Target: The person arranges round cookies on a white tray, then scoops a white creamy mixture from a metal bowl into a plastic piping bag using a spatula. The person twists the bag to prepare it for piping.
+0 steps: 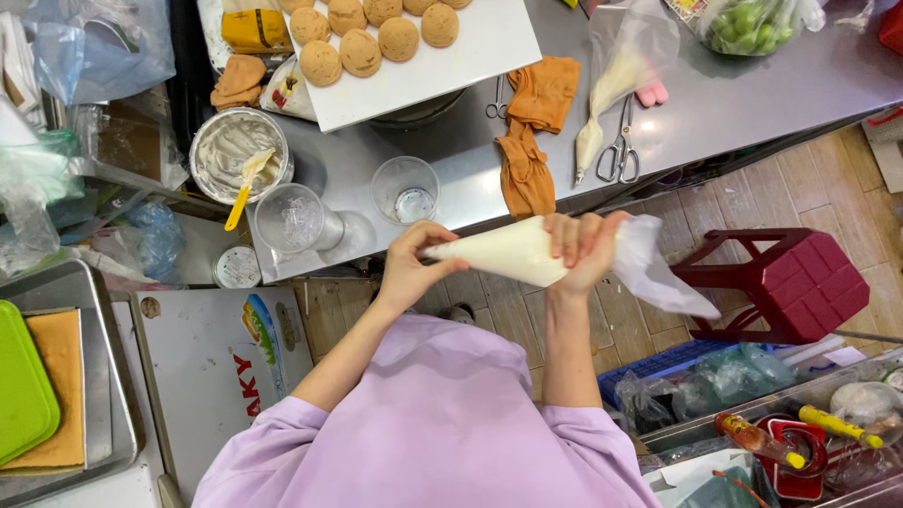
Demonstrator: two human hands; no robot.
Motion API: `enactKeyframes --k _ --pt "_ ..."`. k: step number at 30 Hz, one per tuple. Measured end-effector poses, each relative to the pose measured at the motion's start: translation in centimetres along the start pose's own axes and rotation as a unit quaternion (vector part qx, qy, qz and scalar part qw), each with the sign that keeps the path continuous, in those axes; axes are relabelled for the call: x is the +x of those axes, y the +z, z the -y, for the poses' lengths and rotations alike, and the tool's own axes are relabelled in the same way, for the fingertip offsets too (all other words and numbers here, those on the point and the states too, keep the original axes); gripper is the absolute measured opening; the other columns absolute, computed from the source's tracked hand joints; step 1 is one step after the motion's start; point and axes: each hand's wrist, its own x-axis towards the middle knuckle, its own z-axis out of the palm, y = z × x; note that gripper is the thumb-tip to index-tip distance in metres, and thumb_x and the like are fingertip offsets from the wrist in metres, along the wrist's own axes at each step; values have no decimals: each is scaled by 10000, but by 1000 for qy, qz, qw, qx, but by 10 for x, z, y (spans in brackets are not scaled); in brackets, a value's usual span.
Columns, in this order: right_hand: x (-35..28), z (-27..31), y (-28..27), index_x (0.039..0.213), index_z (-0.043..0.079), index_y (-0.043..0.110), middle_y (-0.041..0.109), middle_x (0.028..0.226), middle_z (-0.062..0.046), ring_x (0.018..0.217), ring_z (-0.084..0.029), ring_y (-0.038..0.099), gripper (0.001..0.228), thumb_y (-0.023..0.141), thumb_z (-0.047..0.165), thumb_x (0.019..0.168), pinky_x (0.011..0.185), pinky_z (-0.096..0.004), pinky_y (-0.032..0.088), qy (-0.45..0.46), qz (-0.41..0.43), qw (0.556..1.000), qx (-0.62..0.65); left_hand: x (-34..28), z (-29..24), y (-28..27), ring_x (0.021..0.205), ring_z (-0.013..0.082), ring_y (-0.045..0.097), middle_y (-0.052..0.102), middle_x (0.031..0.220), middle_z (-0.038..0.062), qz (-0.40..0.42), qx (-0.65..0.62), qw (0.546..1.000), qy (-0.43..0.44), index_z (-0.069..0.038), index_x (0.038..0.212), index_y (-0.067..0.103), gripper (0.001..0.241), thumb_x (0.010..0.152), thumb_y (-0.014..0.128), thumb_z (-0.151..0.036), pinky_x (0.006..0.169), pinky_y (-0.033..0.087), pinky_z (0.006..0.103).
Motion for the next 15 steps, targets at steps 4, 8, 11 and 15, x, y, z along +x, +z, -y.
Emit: enactKeyframes --k 4,8,11,15 --pt "6 14 -4 615 214 299 225 468 41 441 -153 292 617 259 551 1130 790 -329 467 -66 -13 998 12 0 23 7 878 120 680 687 994 42 -150 -135 978 -50 -9 1079 655 245 894 814 16 803 560 243" --pt "3 2 10 650 190 331 313 505 19 486 -160 397 618 245 541 1153 862 -334 476 -66 13 997 29 3 25 15 1026 150 703 724 1141 59 -114 -39 992 39 -20 1161 728 180 1004 738 -107 923 569 284" --pt "-7 -17 23 801 129 499 557 768 -74 821 -233 588 587 261 536 1151 1051 -441 489 -37 1 997 -66 9 11 18 1067 168 713 760 1202 55 28 -9 999 23 -77 1326 684 433 981 719 -335 966 561 301" --pt "-23 -37 39 1305 36 556 444 1553 -145 1481 -303 422 626 294 556 1074 1234 -515 382 16 59 978 -201 14 -16 27 1182 263 610 689 1296 121 122 100 978 137 -92 1273 682 660 763 848 -476 1041 481 369"
